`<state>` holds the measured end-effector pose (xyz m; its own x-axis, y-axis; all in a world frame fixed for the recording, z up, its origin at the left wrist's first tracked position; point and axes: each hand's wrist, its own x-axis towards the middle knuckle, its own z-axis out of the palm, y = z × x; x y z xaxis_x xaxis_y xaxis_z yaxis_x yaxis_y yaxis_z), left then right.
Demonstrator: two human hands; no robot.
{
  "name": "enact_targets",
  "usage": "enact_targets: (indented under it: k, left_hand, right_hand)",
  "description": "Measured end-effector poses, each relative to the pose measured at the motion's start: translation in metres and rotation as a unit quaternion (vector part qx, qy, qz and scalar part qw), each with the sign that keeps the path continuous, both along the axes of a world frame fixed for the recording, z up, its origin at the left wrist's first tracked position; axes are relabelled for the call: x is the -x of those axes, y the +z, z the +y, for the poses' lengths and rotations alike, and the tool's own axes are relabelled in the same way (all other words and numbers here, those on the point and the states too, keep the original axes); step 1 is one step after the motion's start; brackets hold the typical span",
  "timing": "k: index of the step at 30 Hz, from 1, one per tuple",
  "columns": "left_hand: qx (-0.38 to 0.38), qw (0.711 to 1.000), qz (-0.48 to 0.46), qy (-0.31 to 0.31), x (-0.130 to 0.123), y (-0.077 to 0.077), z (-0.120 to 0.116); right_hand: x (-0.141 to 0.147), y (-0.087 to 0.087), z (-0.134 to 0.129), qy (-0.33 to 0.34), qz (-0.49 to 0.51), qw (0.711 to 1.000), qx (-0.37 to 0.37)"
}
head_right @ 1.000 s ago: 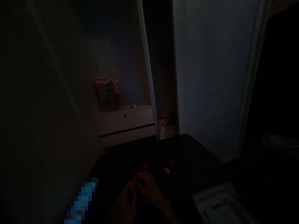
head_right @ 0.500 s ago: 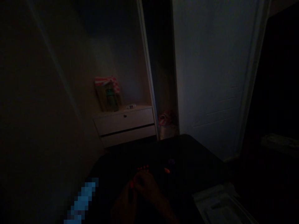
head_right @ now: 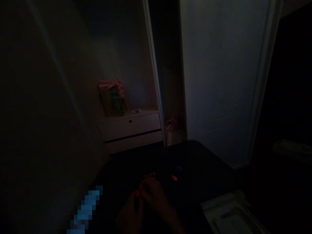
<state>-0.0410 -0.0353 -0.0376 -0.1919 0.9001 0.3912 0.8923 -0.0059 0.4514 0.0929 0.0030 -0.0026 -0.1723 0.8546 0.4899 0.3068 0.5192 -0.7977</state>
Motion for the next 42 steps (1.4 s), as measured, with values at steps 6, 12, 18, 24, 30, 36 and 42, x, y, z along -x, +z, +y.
enact_targets:
  k: [6,12,18,24,30,36,42]
  left_hand:
    - [0.004,1.0,0.011,0.009,-0.0017,0.0028,-0.0013]
    - [-0.015,1.0,0.008,0.019,-0.0038,0.0034,-0.0015]
    - [-0.029,0.999,-0.001,0.016,-0.0011,0.0001,-0.0004]
    - [-0.016,0.999,0.001,0.035,0.0003,-0.0024,0.0004]
    - [-0.008,0.998,-0.004,0.06,-0.0024,-0.001,0.0011]
    - [-0.005,0.999,-0.009,0.047,-0.0014,-0.0027,0.0015]
    - [-0.006,0.999,-0.026,0.039,-0.0006,-0.0001,0.0005]
  right_hand:
    - [-0.0011,-0.0049,0.0021,-0.01,0.011,1.0,-0.001]
    - [-0.0032,-0.0037,0.0014,0.002,0.013,1.0,-0.02]
    - [-0.002,-0.0017,0.0011,-0.02,0.019,1.0,-0.012]
    - [-0.0015,0.0018,-0.0032,-0.015,0.032,0.999,-0.022]
    - [-0.0018,0.0002,-0.0058,-0.007,0.013,1.0,-0.019]
    - [-0.0034,0.0022,-0.0064,0.008,0.004,1.0,-0.02]
    - [-0.0029,0.0024,-0.0027,0.031,-0.009,0.999,-0.028]
